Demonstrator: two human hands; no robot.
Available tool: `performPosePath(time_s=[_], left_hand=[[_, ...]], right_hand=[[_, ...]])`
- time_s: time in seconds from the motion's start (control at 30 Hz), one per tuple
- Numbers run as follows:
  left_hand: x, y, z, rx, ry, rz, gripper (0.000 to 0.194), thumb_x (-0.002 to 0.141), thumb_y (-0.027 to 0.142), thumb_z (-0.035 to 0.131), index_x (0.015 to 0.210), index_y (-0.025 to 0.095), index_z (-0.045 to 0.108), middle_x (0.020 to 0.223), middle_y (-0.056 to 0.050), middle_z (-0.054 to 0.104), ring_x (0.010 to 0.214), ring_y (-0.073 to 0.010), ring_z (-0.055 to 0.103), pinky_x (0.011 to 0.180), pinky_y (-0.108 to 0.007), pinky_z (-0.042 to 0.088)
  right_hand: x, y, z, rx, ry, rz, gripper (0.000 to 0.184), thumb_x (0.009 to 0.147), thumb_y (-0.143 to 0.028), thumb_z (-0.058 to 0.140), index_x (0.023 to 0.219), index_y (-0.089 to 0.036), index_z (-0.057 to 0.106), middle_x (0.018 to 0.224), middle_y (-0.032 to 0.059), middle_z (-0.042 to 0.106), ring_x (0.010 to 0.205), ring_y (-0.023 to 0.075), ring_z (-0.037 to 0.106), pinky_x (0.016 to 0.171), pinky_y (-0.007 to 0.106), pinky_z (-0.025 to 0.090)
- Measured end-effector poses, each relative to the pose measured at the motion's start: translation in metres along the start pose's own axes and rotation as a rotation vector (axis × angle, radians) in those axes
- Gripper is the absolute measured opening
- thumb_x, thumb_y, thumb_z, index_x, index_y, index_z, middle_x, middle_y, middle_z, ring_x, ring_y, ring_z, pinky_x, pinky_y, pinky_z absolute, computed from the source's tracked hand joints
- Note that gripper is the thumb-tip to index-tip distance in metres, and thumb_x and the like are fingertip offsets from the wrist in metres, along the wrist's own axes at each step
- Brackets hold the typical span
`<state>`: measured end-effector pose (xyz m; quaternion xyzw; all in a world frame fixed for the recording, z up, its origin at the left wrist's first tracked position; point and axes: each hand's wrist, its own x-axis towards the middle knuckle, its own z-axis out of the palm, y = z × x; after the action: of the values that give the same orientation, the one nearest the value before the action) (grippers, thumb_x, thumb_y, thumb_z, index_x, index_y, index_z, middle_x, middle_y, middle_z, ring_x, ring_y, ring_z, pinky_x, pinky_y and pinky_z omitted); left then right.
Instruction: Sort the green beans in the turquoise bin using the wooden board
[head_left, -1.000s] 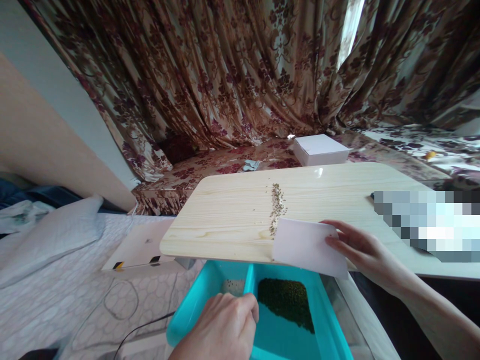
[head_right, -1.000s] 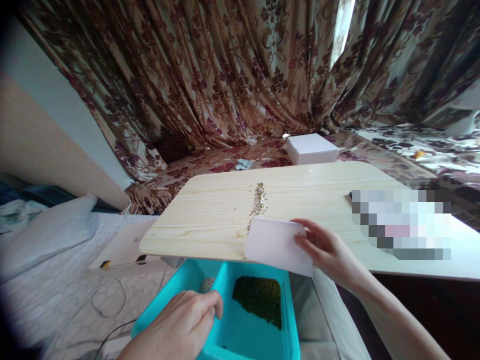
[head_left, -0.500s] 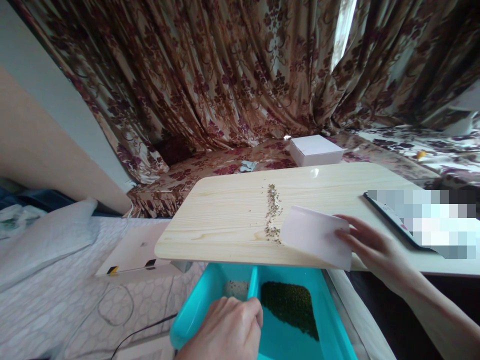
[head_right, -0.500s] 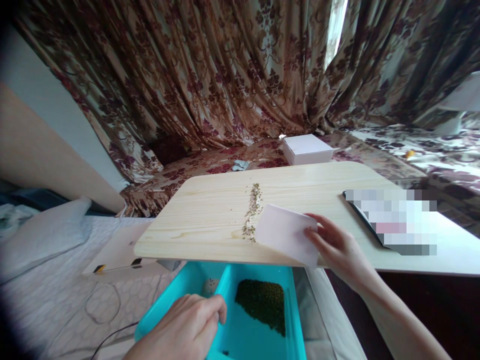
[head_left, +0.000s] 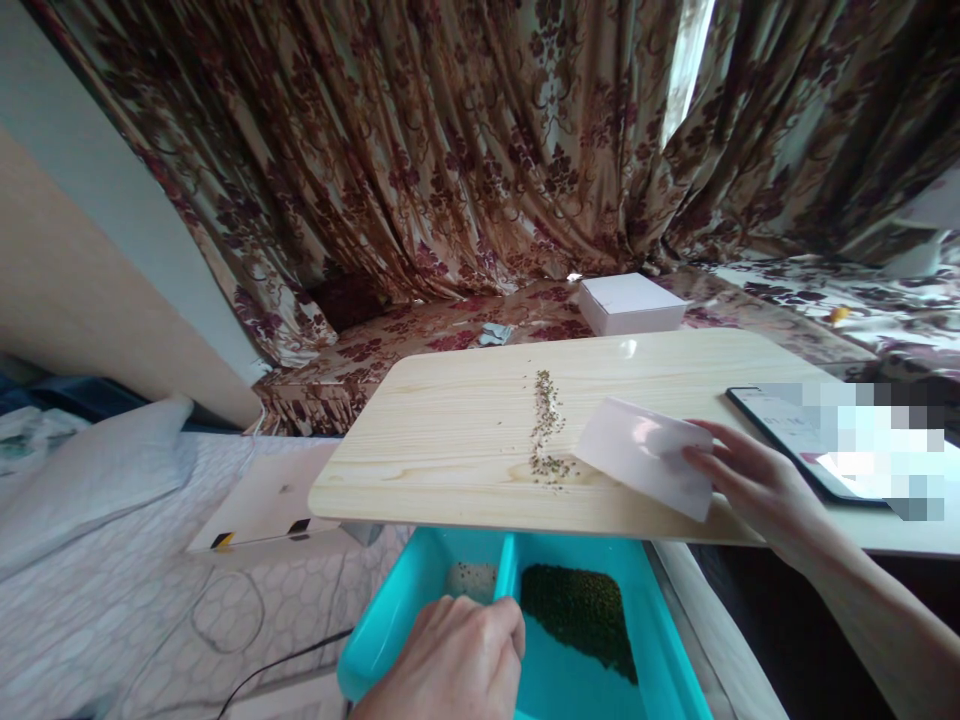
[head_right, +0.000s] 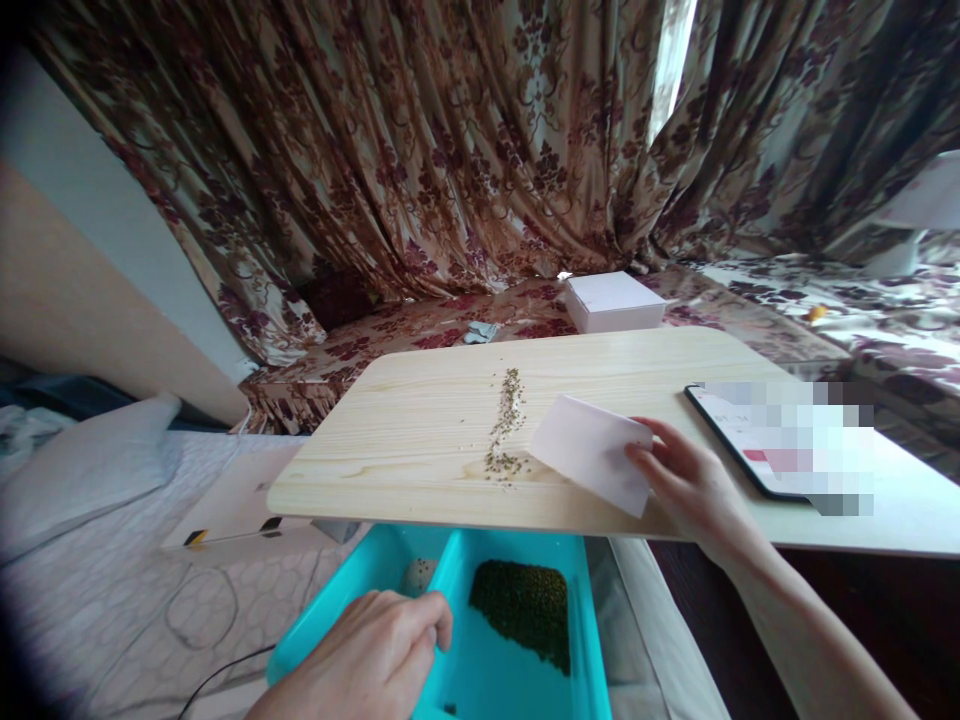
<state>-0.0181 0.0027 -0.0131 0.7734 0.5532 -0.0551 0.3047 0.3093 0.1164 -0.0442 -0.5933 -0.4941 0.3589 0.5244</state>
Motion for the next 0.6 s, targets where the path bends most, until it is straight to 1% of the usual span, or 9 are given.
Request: performPosePath(time_s=[0.07, 0.17, 0.33, 0.43, 0.5, 0.6], left_hand=[[0.001, 0.002, -0.002, -0.003, -0.002, -0.009, 0.036, 0.104, 0.018, 0.033, 0.106, 0.023, 0.068, 0.102, -0.007, 0.071, 0.103, -0.028, 0.064, 0.093, -0.04, 0.046], [-0.001, 0.005, -0.005, -0.002, -0.013, -0.014, 0.036, 0.103, 0.017, 0.032, 0.108, 0.022, 0.068, 0.104, -0.007, 0.072, 0.105, -0.0284, 0.064, 0.095, -0.04, 0.046], [-0.003, 0.003, -0.003, -0.007, 0.005, 0.01, 0.035, 0.104, 0.018, 0.032, 0.106, 0.023, 0.067, 0.106, -0.006, 0.071, 0.106, -0.0271, 0.063, 0.097, -0.039, 0.044], [-0.002, 0.001, -0.001, -0.014, 0.011, -0.008, 0.036, 0.104, 0.018, 0.032, 0.107, 0.024, 0.067, 0.105, -0.006, 0.07, 0.105, -0.0267, 0.063, 0.095, -0.038, 0.045], [-0.001, 0.001, -0.001, -0.017, 0.009, -0.005, 0.036, 0.104, 0.018, 0.032, 0.108, 0.024, 0.068, 0.103, -0.006, 0.07, 0.104, -0.0266, 0.063, 0.095, -0.038, 0.045], [-0.001, 0.001, -0.003, -0.02, 0.014, 0.012, 0.036, 0.105, 0.019, 0.032, 0.107, 0.023, 0.067, 0.103, -0.006, 0.071, 0.104, -0.0264, 0.063, 0.095, -0.037, 0.044]], right_hand=[[-0.001, 0.004, 0.002, -0.004, -0.017, -0.009, 0.042, 0.065, -0.055, 0.081, 0.097, -0.028, 0.076, 0.081, 0.0075, 0.081, 0.078, 0.0305, 0.076, 0.062, 0.035, 0.061], [-0.004, 0.005, 0.002, -0.006, -0.051, -0.012, 0.04, 0.065, -0.053, 0.082, 0.096, -0.029, 0.079, 0.081, 0.0073, 0.081, 0.082, 0.0331, 0.076, 0.063, 0.037, 0.062], [-0.007, -0.003, 0.002, 0.027, -0.068, -0.007, 0.038, 0.063, -0.05, 0.084, 0.095, -0.029, 0.079, 0.079, 0.0075, 0.081, 0.084, 0.0331, 0.077, 0.067, 0.036, 0.062], [-0.005, -0.009, 0.006, 0.02, -0.064, -0.013, 0.036, 0.063, -0.05, 0.083, 0.092, -0.029, 0.078, 0.075, 0.0059, 0.079, 0.081, 0.0325, 0.076, 0.066, 0.036, 0.062], [-0.005, -0.011, 0.01, -0.002, -0.087, -0.016, 0.036, 0.063, -0.051, 0.083, 0.091, -0.029, 0.077, 0.075, 0.0059, 0.08, 0.079, 0.0323, 0.076, 0.065, 0.037, 0.062], [-0.008, -0.014, 0.012, -0.015, -0.122, -0.021, 0.042, 0.061, -0.055, 0.084, 0.092, -0.028, 0.077, 0.077, 0.0062, 0.08, 0.077, 0.0312, 0.075, 0.063, 0.037, 0.062]])
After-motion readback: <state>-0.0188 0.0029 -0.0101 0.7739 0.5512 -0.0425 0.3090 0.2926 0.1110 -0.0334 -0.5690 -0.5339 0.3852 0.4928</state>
